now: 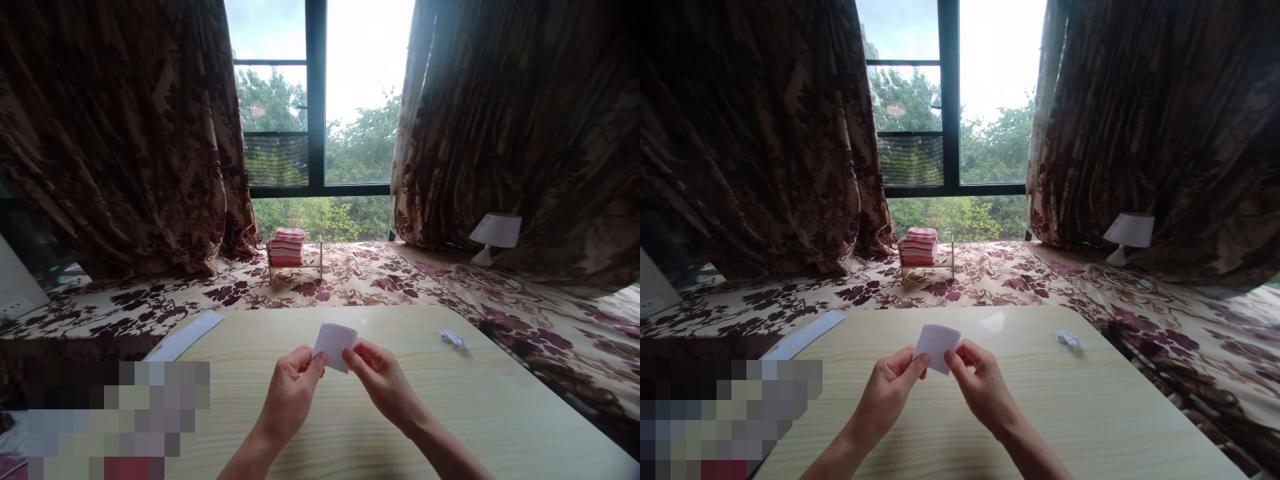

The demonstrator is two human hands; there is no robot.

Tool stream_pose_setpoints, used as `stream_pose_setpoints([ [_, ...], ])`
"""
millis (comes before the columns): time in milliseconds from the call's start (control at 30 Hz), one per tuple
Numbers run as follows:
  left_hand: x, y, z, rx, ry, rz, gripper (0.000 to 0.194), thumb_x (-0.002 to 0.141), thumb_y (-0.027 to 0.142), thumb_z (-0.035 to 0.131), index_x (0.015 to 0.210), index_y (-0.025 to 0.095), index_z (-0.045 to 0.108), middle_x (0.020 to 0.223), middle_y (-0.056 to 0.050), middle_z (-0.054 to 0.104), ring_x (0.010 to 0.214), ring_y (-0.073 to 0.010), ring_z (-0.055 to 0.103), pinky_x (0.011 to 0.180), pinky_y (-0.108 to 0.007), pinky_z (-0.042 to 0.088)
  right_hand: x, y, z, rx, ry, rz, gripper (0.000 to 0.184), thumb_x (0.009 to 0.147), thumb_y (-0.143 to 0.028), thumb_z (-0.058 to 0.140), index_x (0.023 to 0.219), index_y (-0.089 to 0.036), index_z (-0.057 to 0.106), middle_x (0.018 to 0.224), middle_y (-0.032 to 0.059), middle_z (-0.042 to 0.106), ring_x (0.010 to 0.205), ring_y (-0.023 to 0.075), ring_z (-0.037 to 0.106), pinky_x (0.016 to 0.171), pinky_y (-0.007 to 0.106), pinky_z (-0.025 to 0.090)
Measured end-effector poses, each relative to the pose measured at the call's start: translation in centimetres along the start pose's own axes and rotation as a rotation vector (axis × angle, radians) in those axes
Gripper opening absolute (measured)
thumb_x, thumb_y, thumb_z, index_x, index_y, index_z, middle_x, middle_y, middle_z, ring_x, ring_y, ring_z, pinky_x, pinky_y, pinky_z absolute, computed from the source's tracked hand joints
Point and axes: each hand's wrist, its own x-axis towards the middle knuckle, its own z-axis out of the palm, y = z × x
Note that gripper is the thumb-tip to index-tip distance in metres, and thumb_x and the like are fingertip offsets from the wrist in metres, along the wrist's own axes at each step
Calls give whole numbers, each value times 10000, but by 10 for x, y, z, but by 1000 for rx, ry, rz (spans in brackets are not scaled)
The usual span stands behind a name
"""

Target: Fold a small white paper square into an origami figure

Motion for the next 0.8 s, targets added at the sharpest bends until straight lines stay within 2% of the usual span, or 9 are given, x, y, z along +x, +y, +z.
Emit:
stream_pose_setpoints([
  [167, -1, 1, 0, 16, -75, -129, 317, 768, 395, 529, 562, 155, 508, 526, 41, 383, 534, -103, 337, 517, -232, 265, 0, 3, -4, -173, 63, -131, 294, 853, -400, 514, 688, -171, 595, 699, 26, 565, 684, 157, 510, 646, 269, 411],
  [267, -1, 0, 1, 81, -78, -93, 291, 772, 368, 531, 592, 141, 561, 556, 26, 447, 570, -118, 394, 556, -237, 307, 1, 4, -6, -213, 68, -139, 284, 856, -380, 511, 686, -173, 605, 694, 24, 572, 672, 153, 503, 637, 266, 405],
  [400, -1, 0, 4, 124, -15, -28, 289, 799, 366, 524, 633, 138, 587, 640, -4, 534, 678, -153, 478, 655, -250, 366, 1, 2, -4, -181, 5, -76, 266, 856, -381, 510, 746, -166, 621, 728, 29, 621, 693, 158, 533, 664, 269, 420],
  [467, -2, 1, 5, 133, 22, -35, 309, 806, 382, 517, 631, 140, 594, 626, -7, 533, 668, -158, 476, 642, -251, 369, 1, 0, -2, -202, -8, -61, 267, 861, -380, 503, 751, -168, 623, 724, 28, 624, 690, 157, 533, 658, 266, 419],
  [600, -1, -2, 5, 48, 50, -12, 322, 793, 436, 531, 692, 147, 628, 685, -21, 570, 723, -177, 493, 687, -255, 380, -1, 1, 6, -208, 82, -116, 280, 854, -415, 500, 750, -175, 599, 715, 34, 620, 679, 163, 551, 652, 269, 433],
  [667, 2, -11, 6, 12, 103, -46, 395, 748, 519, 547, 647, 145, 624, 571, 6, 478, 613, -152, 434, 604, -250, 348, 0, 8, 9, -131, 210, -123, 312, 830, -477, 513, 899, -181, 587, 720, 38, 627, 667, 173, 571, 637, 275, 448],
  [733, 7, -23, 7, -22, 129, -91, 462, 682, 597, 571, 586, 145, 595, 498, 34, 353, 527, -127, 348, 523, -247, 282, 4, 17, 11, -44, 313, -93, 374, 784, -543, 539, 896, -188, 576, 682, 34, 616, 625, 176, 571, 587, 274, 450],
  [800, 11, -32, 7, -42, 157, -94, 501, 647, 642, 571, 564, 148, 573, 499, 40, 303, 515, -120, 311, 500, -248, 240, 7, 24, 12, 20, 343, -52, 397, 757, -577, 552, 838, -190, 585, 638, 20, 586, 592, 170, 549, 553, 271, 443],
])
